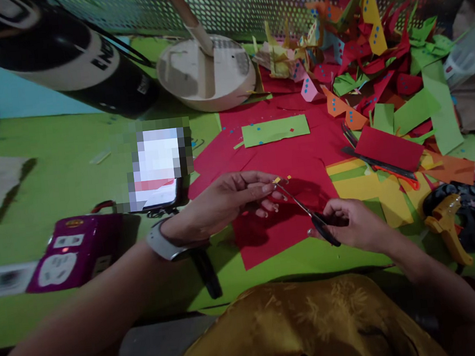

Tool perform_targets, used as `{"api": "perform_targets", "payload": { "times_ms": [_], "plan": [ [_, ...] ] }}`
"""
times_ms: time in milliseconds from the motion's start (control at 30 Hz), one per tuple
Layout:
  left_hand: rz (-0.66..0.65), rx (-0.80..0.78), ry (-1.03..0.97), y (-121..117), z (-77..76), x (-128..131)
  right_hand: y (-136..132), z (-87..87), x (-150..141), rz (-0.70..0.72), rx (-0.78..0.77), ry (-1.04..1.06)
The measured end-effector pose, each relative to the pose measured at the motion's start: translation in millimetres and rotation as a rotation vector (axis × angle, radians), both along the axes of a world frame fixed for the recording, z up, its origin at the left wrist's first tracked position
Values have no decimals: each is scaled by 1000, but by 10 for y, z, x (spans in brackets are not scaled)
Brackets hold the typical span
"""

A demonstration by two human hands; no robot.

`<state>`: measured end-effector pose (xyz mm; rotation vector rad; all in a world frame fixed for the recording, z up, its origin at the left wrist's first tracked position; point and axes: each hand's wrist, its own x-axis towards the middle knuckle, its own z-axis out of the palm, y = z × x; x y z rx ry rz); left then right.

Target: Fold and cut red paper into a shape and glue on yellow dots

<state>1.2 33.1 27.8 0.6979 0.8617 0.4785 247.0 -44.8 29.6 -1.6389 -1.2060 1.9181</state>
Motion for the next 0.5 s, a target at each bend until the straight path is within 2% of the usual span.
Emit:
{"api": "perform_targets", "payload": {
  "times_ms": [500],
  "plan": [
    [-17, 27, 18, -2, 13, 0, 2, 3, -11, -15, 4, 6]
  ]
}}
